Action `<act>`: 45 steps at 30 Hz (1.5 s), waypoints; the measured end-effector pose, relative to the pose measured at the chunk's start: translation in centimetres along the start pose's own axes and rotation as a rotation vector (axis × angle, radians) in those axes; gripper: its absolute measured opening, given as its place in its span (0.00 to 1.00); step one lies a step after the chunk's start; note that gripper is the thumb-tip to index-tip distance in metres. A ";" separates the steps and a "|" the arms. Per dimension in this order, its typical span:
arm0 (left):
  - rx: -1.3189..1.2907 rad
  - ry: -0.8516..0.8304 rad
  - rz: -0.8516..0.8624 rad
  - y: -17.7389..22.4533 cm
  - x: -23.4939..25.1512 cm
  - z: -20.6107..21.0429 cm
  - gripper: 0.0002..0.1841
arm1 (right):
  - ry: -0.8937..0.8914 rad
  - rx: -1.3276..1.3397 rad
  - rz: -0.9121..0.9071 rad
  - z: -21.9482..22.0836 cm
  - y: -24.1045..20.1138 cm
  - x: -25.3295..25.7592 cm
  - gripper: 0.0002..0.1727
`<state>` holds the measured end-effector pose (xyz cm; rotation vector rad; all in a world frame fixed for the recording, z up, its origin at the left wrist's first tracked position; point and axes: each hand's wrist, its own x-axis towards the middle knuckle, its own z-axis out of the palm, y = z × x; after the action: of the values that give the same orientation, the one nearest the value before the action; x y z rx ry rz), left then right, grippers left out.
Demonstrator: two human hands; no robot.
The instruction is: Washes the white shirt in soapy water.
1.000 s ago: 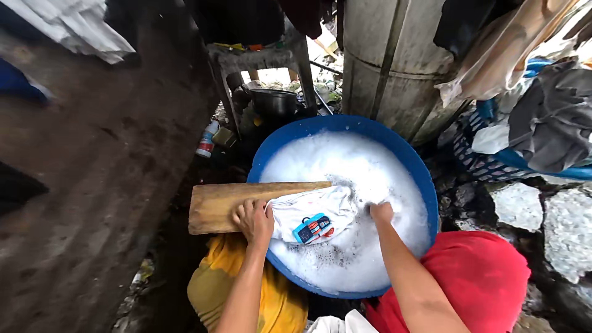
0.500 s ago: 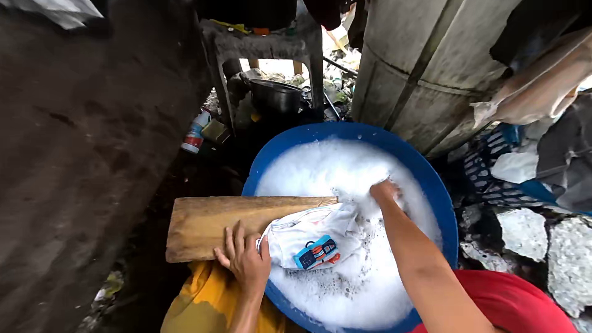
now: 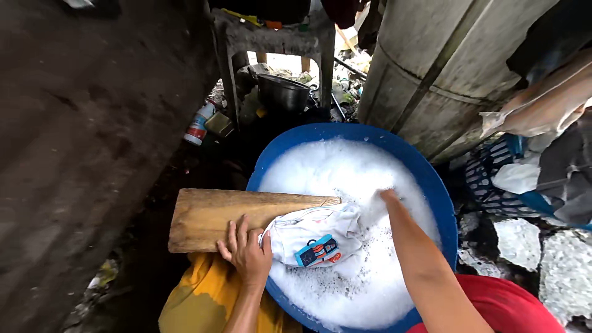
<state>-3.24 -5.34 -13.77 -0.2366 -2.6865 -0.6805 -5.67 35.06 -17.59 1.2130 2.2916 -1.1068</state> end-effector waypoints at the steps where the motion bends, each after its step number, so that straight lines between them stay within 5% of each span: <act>1: 0.000 -0.005 0.001 0.0 0.0 0.0 0.20 | 0.017 0.154 0.025 0.1 0.2 0.1 0.27; 4: -0.006 -0.021 -0.010 0.2 -0.1 -0.2 0.19 | 0.068 0.529 0.105 0.6 0.5 0.3 0.28; 11: 0.013 -0.003 -0.018 0.0 0.0 0.2 0.17 | 0.161 0.553 0.130 2.6 -0.3 2.0 0.26; 15: 0.018 0.010 -0.008 -0.1 0.1 0.3 0.17 | 0.230 0.779 0.119 1.2 -0.7 -0.3 0.24; 21: -0.022 -0.012 -0.013 -0.1 0.1 0.2 0.16 | -0.141 1.251 -0.174 -2.2 1.2 -5.7 0.19; 26: -0.056 -0.039 -0.018 -0.2 0.1 -0.2 0.15 | -0.340 1.154 -0.318 -1.0 1.2 -8.6 0.30; 29: -0.075 -0.055 -0.030 0.0 0.2 -0.4 0.14 | -0.272 1.056 -0.263 2.2 -1.7 -11.7 0.18; 31: -0.073 -0.064 -0.037 0.0 0.3 -0.6 0.14 | -0.183 0.937 -0.252 6.0 -4.6 -14.2 0.19; 36: -0.031 -0.075 0.016 -0.3 0.4 -0.7 0.14 | -0.004 0.349 -0.723 16.0 -11.7 -22.3 0.31; 38: -0.034 -0.075 0.051 -0.8 0.5 -0.8 0.17 | 0.004 0.047 -0.764 17.2 -11.8 -22.7 0.35; 43: -0.083 -0.049 0.005 -1.3 0.7 0.4 0.14 | 0.204 -0.119 -0.262 11.2 -5.0 -13.5 0.33; 45: -0.092 -0.039 -0.011 -1.1 0.9 0.4 0.13 | 0.215 -0.103 -0.147 10.4 -5.8 -12.9 0.32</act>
<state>-4.49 -6.05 -14.22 -0.2610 -2.6984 -0.8120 -3.52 18.04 -13.91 1.1904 2.6015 -0.9308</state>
